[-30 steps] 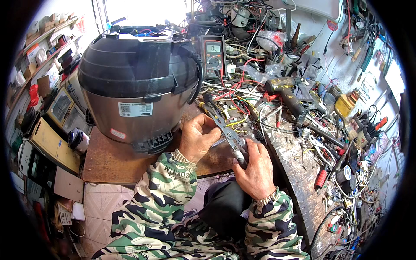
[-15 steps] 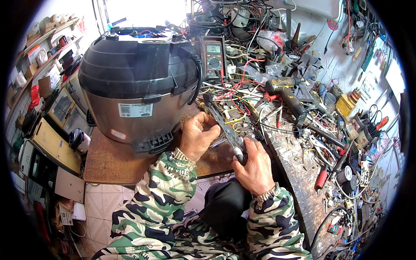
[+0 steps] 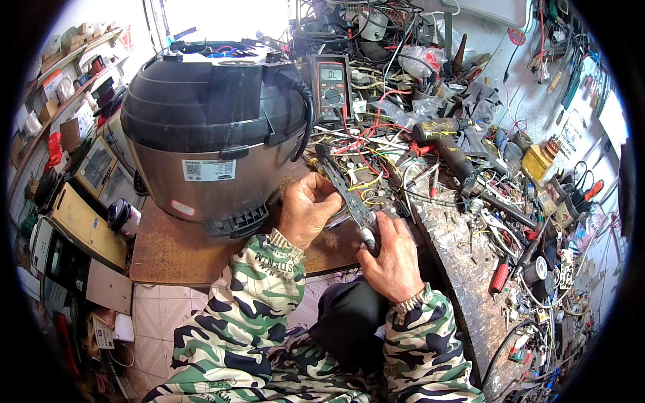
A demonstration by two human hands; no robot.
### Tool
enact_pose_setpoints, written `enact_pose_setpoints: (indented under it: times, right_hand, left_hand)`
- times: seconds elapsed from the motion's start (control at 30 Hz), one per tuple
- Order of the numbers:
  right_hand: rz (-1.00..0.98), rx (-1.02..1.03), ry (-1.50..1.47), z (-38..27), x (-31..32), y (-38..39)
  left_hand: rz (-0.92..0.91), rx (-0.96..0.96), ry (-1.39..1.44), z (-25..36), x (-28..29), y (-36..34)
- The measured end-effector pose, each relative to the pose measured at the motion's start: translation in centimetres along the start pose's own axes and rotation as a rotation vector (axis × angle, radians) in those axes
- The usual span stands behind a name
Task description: The person repairs the internal wiring of a black helmet using pliers and a screwdriver. They strip wire ends, twist connections, and secure components inside the helmet shell.
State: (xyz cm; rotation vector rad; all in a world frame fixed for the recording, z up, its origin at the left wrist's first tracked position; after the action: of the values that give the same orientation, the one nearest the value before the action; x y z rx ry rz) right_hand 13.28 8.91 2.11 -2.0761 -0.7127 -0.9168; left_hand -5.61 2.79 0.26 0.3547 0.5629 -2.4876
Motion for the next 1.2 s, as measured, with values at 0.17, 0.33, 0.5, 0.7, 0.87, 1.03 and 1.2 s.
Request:
enact_pose_setpoints:
  times: [0.17, 0.33, 0.5, 0.7, 0.87, 1.03, 1.2]
  right_hand:
    - [-0.004, 0.005, 0.005, -0.1, 0.1, 0.0]
    - [0.002, 0.002, 0.0, -0.1, 0.0, 0.1]
    - [0.021, 0.009, -0.029, 0.0, -0.3, -0.1]
    - [0.03, -0.077, -0.046, 1.4, -0.4, -2.1]
    - [0.198, -0.136, 0.329, 2.6, 0.6, -5.6]
    - [0.125, -0.108, 0.435, 1.3, -1.6, -6.4]
    - [0.351, 0.1, 0.421, 0.1, -0.5, -5.2]
  left_hand:
    - [0.0, -0.001, 0.026, -0.3, 0.2, -0.1]
    - [-0.001, 0.005, 0.004, -0.2, 0.2, -0.1]
    - [0.008, 0.013, 0.007, -0.5, 0.5, -0.3]
    - [0.084, 0.032, -0.006, -0.4, 0.7, -0.7]
    - [0.115, 0.037, 0.034, -0.1, 0.9, -0.6]
    - [0.106, 0.049, 0.018, 0.0, 1.3, -0.3]
    - [0.06, 0.034, 0.044, 0.1, 0.4, -0.1]
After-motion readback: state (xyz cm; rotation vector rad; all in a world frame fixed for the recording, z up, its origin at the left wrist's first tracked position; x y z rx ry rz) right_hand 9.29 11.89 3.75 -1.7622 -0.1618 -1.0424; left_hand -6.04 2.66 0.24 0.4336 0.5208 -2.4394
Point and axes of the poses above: each hand's wrist, its own y-axis away from the middle knuckle, its own x-axis out of the back of the hand, z = x × y, the point moved 9 cm from there along -y, towards the middle knuckle, and after that the axes turned 9 degrees about y, right-handed, at the moved point
